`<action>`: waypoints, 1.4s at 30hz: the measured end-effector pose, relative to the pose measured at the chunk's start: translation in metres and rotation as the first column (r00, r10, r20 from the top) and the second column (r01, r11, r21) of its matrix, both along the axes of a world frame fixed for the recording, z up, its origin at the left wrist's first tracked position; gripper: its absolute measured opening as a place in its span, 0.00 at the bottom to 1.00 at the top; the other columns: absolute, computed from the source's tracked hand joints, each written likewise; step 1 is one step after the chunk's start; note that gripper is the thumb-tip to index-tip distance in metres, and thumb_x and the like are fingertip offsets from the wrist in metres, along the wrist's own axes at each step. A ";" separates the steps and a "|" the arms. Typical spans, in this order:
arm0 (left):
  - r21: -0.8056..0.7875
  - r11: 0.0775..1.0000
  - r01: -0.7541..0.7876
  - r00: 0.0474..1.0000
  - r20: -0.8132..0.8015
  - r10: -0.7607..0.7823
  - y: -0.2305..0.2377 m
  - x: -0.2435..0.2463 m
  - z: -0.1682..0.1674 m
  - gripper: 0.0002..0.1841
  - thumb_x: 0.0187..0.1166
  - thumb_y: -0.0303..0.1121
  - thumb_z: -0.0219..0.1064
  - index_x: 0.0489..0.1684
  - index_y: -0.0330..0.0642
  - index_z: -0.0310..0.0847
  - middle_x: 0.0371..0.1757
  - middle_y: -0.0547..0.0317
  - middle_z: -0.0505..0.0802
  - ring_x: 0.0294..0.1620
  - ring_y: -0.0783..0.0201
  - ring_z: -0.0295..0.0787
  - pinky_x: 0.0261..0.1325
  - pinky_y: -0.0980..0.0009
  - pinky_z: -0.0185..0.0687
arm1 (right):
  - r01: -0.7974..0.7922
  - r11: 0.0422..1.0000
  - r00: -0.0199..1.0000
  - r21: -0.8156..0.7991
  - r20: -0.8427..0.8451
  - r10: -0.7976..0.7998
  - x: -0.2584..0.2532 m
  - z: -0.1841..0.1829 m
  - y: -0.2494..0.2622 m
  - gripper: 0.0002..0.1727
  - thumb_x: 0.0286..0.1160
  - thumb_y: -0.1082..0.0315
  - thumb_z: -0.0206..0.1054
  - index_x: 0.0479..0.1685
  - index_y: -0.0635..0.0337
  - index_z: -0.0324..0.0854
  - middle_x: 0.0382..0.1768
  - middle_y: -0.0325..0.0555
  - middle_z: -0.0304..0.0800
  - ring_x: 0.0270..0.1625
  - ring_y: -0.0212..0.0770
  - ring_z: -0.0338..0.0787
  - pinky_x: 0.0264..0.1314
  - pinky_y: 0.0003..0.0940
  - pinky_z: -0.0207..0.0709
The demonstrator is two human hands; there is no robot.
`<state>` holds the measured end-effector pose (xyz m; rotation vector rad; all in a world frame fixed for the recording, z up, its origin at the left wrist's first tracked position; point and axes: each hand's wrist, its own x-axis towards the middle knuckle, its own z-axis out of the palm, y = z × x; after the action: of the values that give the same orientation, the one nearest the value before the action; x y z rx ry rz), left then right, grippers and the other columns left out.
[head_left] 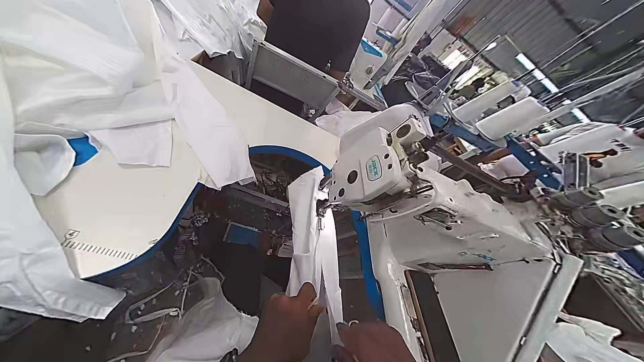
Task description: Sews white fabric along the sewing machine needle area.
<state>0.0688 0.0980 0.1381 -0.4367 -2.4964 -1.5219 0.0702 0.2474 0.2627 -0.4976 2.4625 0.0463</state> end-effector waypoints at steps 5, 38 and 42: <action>0.036 0.997 -0.074 0.991 -0.111 0.078 0.006 -0.008 -0.014 0.12 0.79 0.36 0.60 0.28 0.38 0.82 0.09 0.58 0.78 0.09 0.59 0.79 0.12 0.63 0.70 | -0.027 0.995 0.998 -0.095 0.050 0.032 -0.014 -0.015 0.014 0.20 0.84 0.62 0.60 0.31 0.73 0.83 0.25 0.66 0.87 0.36 0.69 0.91 0.37 0.66 0.76; 0.228 0.966 -0.120 0.981 -0.119 0.150 0.018 -0.034 -0.018 0.13 0.75 0.27 0.59 0.34 0.36 0.93 0.23 0.54 0.93 0.23 0.60 0.92 0.24 0.64 0.84 | 0.066 0.997 0.678 -0.032 -0.732 -0.069 -0.018 -0.046 -0.048 0.15 0.66 0.76 0.67 0.49 0.71 0.93 0.23 0.54 0.91 0.22 0.50 0.92 0.20 0.40 0.82; 0.375 0.914 -0.157 0.972 0.220 0.077 0.018 -0.047 -0.011 0.11 0.80 0.30 0.61 0.35 0.36 0.90 0.20 0.60 0.87 0.20 0.67 0.83 0.27 0.67 0.79 | 0.145 0.970 0.745 -0.193 -0.624 -0.236 -0.028 -0.045 -0.034 0.17 0.67 0.74 0.66 0.54 0.73 0.90 0.29 0.59 0.94 0.27 0.59 0.94 0.27 0.54 0.83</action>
<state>0.0216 0.1162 0.1273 -0.0679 -2.2161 -2.0370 0.0417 0.2136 0.2177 -0.3053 3.2093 -0.0399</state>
